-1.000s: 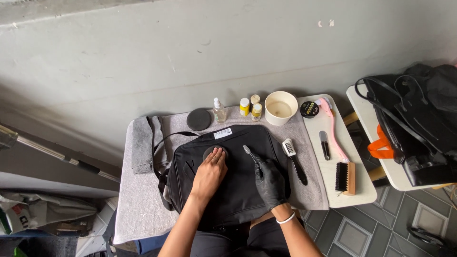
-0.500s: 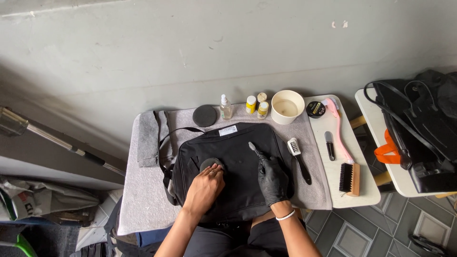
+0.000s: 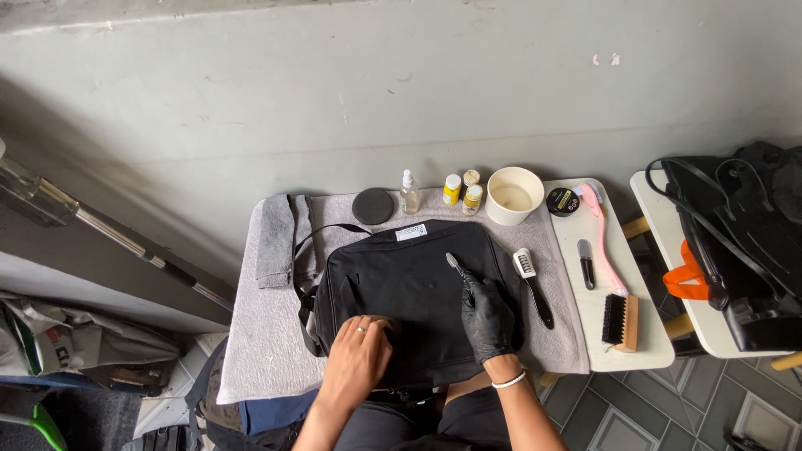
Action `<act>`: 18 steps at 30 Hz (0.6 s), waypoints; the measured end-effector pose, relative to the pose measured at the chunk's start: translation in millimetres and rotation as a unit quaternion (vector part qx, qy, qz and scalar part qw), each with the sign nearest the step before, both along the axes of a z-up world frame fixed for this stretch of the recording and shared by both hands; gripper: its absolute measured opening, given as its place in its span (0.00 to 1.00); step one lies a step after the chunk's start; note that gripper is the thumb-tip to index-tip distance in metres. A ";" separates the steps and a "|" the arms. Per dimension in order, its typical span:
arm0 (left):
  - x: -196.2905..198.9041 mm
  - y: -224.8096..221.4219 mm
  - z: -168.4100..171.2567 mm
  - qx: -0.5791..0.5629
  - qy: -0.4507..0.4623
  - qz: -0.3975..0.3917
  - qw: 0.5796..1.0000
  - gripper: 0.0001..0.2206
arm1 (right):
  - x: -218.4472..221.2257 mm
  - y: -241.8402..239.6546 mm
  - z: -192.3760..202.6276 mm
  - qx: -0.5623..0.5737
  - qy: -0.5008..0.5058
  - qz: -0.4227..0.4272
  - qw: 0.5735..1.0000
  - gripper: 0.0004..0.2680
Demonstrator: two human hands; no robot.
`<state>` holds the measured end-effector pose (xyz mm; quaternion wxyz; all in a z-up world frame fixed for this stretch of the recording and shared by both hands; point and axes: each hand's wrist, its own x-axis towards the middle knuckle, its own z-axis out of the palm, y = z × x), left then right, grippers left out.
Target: Buffing the material of a black bag using a small wooden block or brush to clean or restore the surface.
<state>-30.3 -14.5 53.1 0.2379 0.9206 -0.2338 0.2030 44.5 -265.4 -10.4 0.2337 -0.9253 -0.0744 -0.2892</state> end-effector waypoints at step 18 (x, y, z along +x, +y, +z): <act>51.5 23.3 -21.3 -0.063 0.188 0.350 0.916 0.21 | 43.2 79.5 -55.5 -0.030 0.136 0.147 0.979 0.10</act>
